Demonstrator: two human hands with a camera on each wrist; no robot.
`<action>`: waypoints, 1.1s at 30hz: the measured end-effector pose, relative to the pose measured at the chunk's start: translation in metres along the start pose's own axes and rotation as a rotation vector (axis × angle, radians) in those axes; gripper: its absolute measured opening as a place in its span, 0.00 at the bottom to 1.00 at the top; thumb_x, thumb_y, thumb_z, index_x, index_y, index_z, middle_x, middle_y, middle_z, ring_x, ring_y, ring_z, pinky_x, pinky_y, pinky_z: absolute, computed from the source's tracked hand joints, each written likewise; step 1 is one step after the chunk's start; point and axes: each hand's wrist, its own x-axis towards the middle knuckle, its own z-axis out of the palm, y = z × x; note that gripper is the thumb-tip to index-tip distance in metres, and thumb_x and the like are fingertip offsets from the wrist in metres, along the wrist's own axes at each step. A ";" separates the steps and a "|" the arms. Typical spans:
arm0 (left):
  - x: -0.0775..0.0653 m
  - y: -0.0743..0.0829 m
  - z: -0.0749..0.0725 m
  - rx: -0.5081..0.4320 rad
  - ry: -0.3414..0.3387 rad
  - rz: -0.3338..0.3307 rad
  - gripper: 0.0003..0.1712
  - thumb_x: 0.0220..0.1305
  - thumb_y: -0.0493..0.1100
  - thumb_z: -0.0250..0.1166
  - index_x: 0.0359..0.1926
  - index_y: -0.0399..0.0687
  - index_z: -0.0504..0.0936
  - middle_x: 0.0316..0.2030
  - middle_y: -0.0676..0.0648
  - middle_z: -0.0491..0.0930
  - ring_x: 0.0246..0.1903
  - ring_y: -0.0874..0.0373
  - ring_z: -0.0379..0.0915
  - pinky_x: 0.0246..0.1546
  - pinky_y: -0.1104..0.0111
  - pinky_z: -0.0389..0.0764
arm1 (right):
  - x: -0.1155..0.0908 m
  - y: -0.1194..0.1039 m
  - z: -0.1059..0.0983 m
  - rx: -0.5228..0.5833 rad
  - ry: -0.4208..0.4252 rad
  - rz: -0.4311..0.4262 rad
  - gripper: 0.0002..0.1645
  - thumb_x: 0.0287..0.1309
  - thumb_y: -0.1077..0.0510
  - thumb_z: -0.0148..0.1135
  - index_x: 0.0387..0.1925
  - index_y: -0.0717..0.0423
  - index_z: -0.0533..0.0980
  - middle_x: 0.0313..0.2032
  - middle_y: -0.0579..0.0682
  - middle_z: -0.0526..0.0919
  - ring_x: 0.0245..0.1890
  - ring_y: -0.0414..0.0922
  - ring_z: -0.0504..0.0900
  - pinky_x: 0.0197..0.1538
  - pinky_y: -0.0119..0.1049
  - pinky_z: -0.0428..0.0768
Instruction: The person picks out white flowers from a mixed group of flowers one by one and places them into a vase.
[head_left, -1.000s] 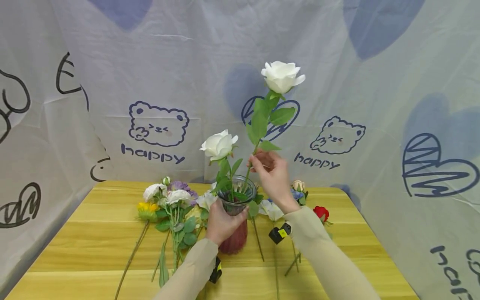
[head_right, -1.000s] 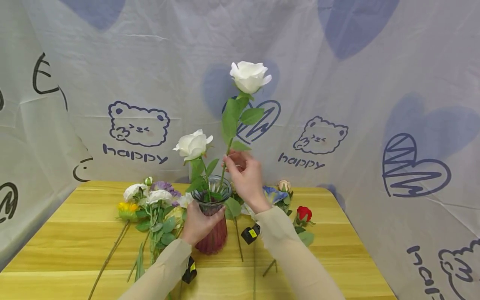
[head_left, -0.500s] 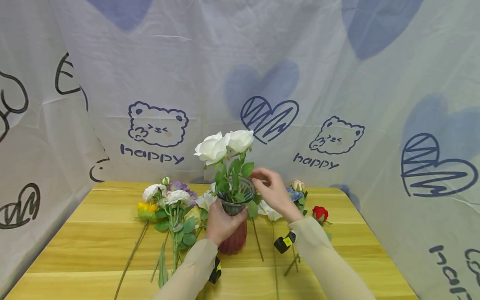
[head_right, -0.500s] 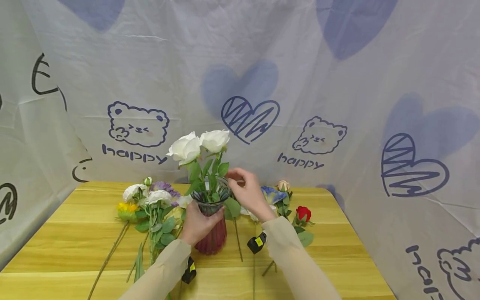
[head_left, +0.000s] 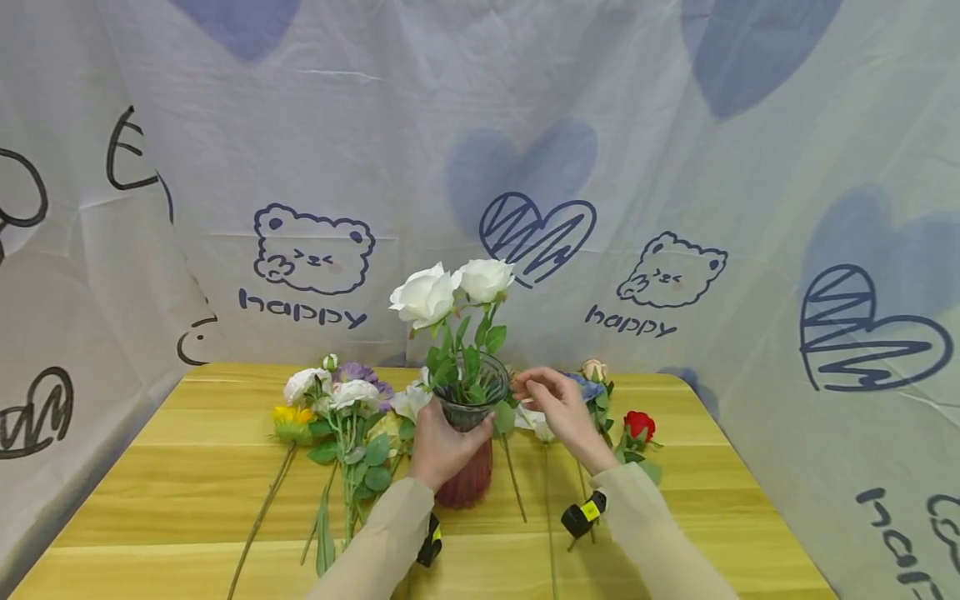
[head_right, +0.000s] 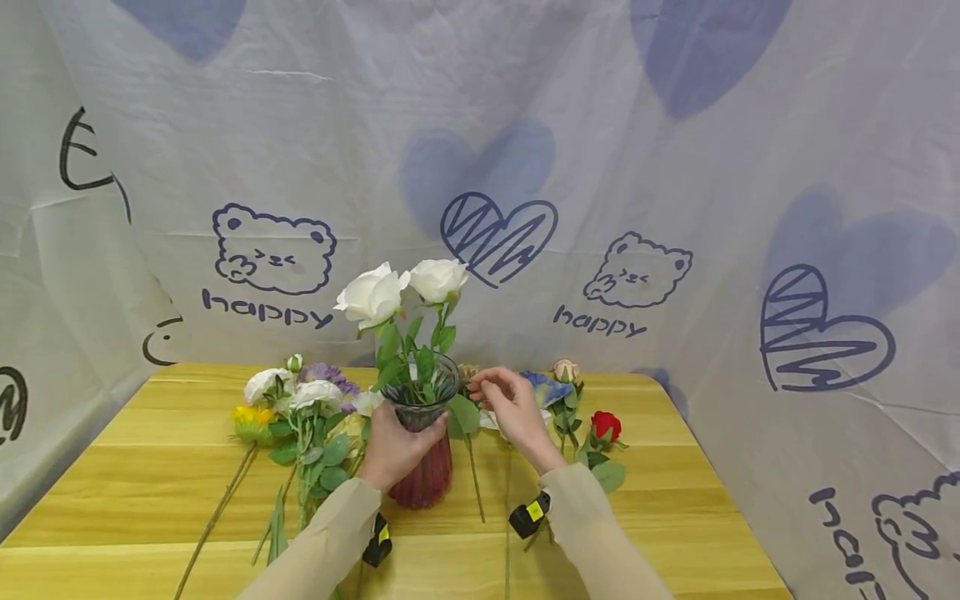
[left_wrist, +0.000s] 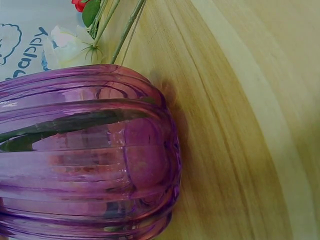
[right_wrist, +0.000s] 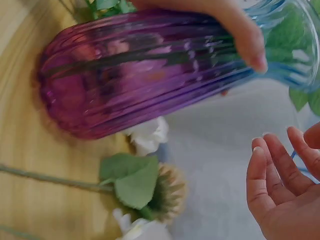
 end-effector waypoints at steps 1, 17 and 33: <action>0.000 0.000 0.000 0.003 0.003 0.000 0.33 0.54 0.47 0.76 0.59 0.41 0.76 0.48 0.43 0.85 0.46 0.52 0.85 0.49 0.55 0.86 | -0.002 0.003 -0.002 0.005 0.003 0.010 0.17 0.77 0.61 0.47 0.52 0.69 0.76 0.50 0.68 0.82 0.41 0.35 0.85 0.51 0.38 0.86; -0.003 -0.003 -0.001 0.008 -0.011 0.008 0.32 0.56 0.48 0.75 0.59 0.43 0.76 0.46 0.44 0.86 0.41 0.54 0.85 0.44 0.59 0.87 | -0.035 0.039 -0.035 0.024 0.085 0.226 0.18 0.78 0.61 0.45 0.56 0.70 0.73 0.46 0.60 0.84 0.38 0.39 0.85 0.43 0.29 0.83; 0.000 0.001 -0.001 -0.015 -0.032 -0.020 0.33 0.57 0.48 0.75 0.62 0.48 0.75 0.48 0.46 0.85 0.43 0.55 0.85 0.45 0.59 0.86 | -0.062 0.060 -0.043 -0.135 -0.236 0.381 0.23 0.75 0.57 0.46 0.63 0.68 0.68 0.55 0.69 0.78 0.44 0.52 0.84 0.46 0.45 0.84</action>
